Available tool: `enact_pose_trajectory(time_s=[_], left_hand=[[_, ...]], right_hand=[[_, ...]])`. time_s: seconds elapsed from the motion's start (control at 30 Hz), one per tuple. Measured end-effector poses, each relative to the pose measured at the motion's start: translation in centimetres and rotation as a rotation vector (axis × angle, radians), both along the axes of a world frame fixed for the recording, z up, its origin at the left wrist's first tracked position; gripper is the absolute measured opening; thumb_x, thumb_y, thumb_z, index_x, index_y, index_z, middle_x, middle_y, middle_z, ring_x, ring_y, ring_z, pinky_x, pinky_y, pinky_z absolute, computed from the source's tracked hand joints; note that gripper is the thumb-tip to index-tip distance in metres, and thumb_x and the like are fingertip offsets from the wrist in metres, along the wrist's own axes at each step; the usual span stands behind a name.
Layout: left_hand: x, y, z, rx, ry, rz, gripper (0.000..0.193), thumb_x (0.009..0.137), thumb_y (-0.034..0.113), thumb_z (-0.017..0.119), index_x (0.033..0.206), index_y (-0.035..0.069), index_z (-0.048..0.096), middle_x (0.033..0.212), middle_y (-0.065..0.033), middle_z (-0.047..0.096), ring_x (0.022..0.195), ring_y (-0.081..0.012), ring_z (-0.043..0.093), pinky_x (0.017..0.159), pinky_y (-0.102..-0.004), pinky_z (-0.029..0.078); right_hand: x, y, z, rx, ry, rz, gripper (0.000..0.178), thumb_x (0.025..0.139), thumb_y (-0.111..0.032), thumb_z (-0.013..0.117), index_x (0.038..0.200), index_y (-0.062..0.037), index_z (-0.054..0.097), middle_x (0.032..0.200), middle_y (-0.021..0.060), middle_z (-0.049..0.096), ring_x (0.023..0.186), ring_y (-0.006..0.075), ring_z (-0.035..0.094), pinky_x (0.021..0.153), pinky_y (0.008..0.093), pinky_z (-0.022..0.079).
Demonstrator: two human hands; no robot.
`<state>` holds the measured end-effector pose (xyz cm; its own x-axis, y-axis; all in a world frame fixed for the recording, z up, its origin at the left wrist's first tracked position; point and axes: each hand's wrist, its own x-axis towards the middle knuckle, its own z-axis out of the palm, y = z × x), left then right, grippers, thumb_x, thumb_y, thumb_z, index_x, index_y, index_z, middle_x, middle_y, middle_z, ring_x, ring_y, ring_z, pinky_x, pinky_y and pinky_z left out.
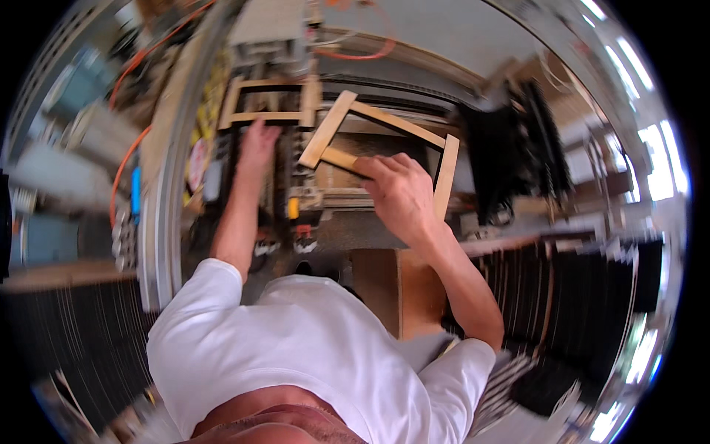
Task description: The person repeatedly picks up small wooden frames, places them into a machine, and removes them after processing. The frames are handled one at a time and stacked on a nearby surface after each cycle.
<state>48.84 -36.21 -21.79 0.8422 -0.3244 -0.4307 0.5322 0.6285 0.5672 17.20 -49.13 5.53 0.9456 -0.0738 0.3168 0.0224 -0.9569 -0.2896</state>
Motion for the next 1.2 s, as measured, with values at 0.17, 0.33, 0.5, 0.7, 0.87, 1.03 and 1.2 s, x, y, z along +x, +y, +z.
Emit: enact_pose_trajectory(time_s=[0.17,0.33,0.5,0.7,0.87,1.03,1.2], left_hand=[[-6.3,5.9,0.4,-0.219,-0.135,-0.106,0.008,0.086,0.011,0.057,0.093,0.008,0.056,0.096,-0.0049,0.062,0.099,-0.0227,0.058,0.093,-0.0426,0.042],[-9.1,6.0,2.4,-0.225,-0.189,-0.123,0.023,0.081,0.001,0.054,0.103,0.006,0.058,0.101,-0.0083,0.062,0.097,-0.0238,0.060,0.086,-0.0376,0.048],[-9.6,5.9,1.8,-0.258,-0.244,-0.052,0.026,0.087,0.006,0.052,0.113,0.005,0.053,0.110,-0.0089,0.058,0.104,-0.0240,0.056,0.096,-0.0399,0.043],[-13.0,6.5,2.0,-0.072,-0.106,0.145,0.027,0.097,0.013,0.049,0.123,0.004,0.050,0.119,-0.0104,0.056,0.113,-0.0241,0.053,0.102,-0.0400,0.040],[-23.1,10.9,4.6,-0.076,-0.153,0.099,0.041,0.096,0.012,0.050,0.135,0.001,0.042,0.128,-0.0114,0.052,0.120,-0.0251,0.049,0.106,-0.0431,0.038],[-33.2,16.6,5.9,0.035,-0.123,0.074,0.040,0.096,0.014,0.051,0.133,0.001,0.043,0.125,-0.0108,0.054,0.117,-0.0248,0.052,0.102,-0.0413,0.041],[-38.3,20.8,5.1,0.006,-0.069,0.067,0.038,0.096,0.016,0.053,0.130,0.003,0.046,0.117,-0.0094,0.057,0.115,-0.0258,0.054,0.101,-0.0404,0.042]], right_hand=[[10.4,1.1,-8.1,0.063,-0.048,0.235,0.028,0.075,-0.010,0.068,0.103,-0.0082,0.065,0.098,0.0097,0.067,0.091,0.0321,0.060,0.081,0.0418,0.048],[19.3,3.3,-15.1,0.089,-0.130,0.386,0.030,0.074,-0.014,0.070,0.104,-0.0137,0.065,0.090,0.0082,0.068,0.089,0.0307,0.061,0.079,0.0402,0.048],[21.1,4.3,-17.6,0.031,-0.131,0.459,0.039,0.076,-0.013,0.068,0.114,-0.0153,0.060,0.091,0.0099,0.067,0.090,0.0305,0.063,0.080,0.0417,0.048],[22.3,3.2,-17.5,0.034,-0.104,0.474,0.040,0.075,-0.006,0.065,0.114,-0.0143,0.060,0.095,0.0131,0.067,0.092,0.0324,0.062,0.084,0.0428,0.046],[26.1,3.4,-19.1,0.059,-0.044,0.416,0.042,0.078,-0.007,0.065,0.119,-0.0143,0.058,0.101,0.0154,0.066,0.098,0.0349,0.059,0.087,0.0447,0.044],[28.1,4.6,-19.0,-0.120,-0.011,0.406,0.042,0.079,-0.011,0.063,0.120,-0.0158,0.057,0.096,0.0113,0.066,0.100,0.0302,0.058,0.087,0.0429,0.043],[30.0,5.1,-18.2,-0.463,-0.018,0.324,0.045,0.079,-0.011,0.062,0.124,-0.0151,0.056,0.093,0.0099,0.069,0.101,0.0269,0.057,0.086,0.0378,0.037]])
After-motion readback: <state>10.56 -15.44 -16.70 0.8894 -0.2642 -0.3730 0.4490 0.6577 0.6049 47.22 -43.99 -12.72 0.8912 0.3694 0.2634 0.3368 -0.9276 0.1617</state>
